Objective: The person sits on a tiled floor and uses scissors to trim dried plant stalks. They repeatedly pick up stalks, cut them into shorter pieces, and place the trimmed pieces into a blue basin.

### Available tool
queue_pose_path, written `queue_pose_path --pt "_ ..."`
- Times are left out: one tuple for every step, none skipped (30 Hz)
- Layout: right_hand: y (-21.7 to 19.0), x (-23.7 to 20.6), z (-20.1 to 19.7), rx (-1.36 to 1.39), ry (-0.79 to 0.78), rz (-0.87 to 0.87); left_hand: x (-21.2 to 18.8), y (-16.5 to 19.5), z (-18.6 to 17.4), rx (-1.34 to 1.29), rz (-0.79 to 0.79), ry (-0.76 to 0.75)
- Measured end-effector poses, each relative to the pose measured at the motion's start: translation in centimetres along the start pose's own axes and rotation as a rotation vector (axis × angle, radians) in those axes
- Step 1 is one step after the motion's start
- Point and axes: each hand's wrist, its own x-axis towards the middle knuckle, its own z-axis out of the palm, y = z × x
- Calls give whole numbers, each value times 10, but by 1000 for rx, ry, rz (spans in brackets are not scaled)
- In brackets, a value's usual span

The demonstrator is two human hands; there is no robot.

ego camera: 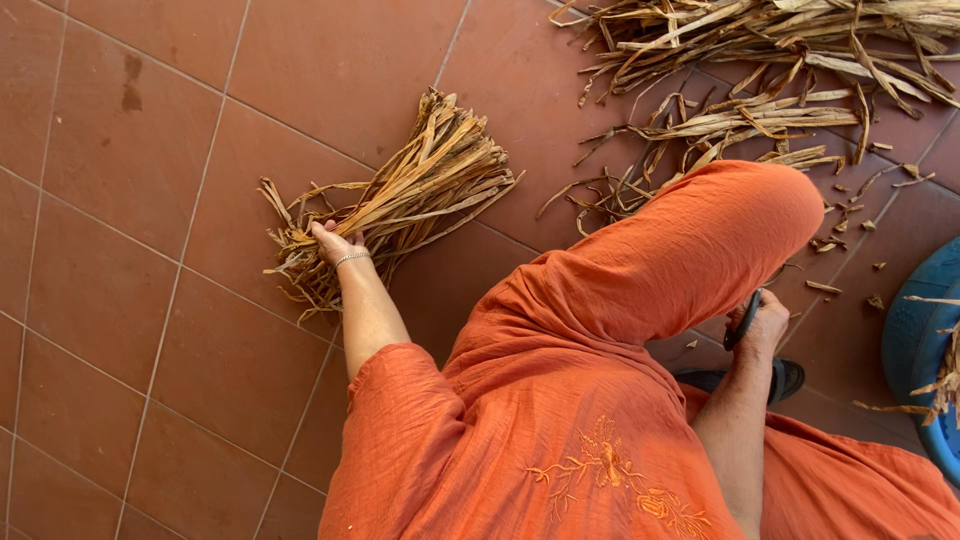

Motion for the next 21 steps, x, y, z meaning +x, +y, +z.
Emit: queue_pose_path --pt "4 2 -1 60 -2 8 0 1 -4 179 -11 36" --pt "9 5 -2 120 -2 17 -2 0 -9 359 -22 71" --pt "13 6 -1 181 -2 25 -5 2 -16 515 -1 41" --pt "16 7 -1 229 3 50 -8 4 -24 670 21 11" --pt "17 8 0 277 8 76 -11 8 -29 825 44 -21" --pt "19 9 0 324 13 103 -14 12 -32 1051 45 -58" --pt "21 10 0 319 26 77 -16 17 -35 1278 46 -96" --pt "23 12 -1 317 40 52 -19 19 -34 1504 49 -137" --pt "25 14 -3 314 54 27 -21 17 -28 1558 77 -196" --pt "26 15 -4 368 96 132 -24 14 -22 1611 103 -251" --pt "26 17 -5 419 134 238 -26 11 -16 1661 125 -303" --pt "27 19 -5 466 169 345 -28 3 -6 1735 297 -377" --pt "29 20 -7 248 167 45 -31 -9 7 1803 473 -454" --pt "30 22 -8 150 183 -107 -35 -25 22 1784 700 -491" --pt "32 22 -7 93 211 -207 -39 -42 35 1747 929 -532" --pt "34 24 -6 109 209 -167 -45 -58 44 1638 976 -642" --pt "36 25 -5 121 211 -137 -54 -77 51 1524 1017 -749" --pt "37 26 -2 134 209 -106 -63 -96 57 1513 1015 -853" --pt "39 28 -2 138 214 -91 -72 -114 63 1497 1012 -955" --pt "40 29 0 140 213 -81 -81 -130 66 1571 1035 -1016" --pt "41 30 0 138 217 -74 -89 -145 68 1645 1056 -1076"
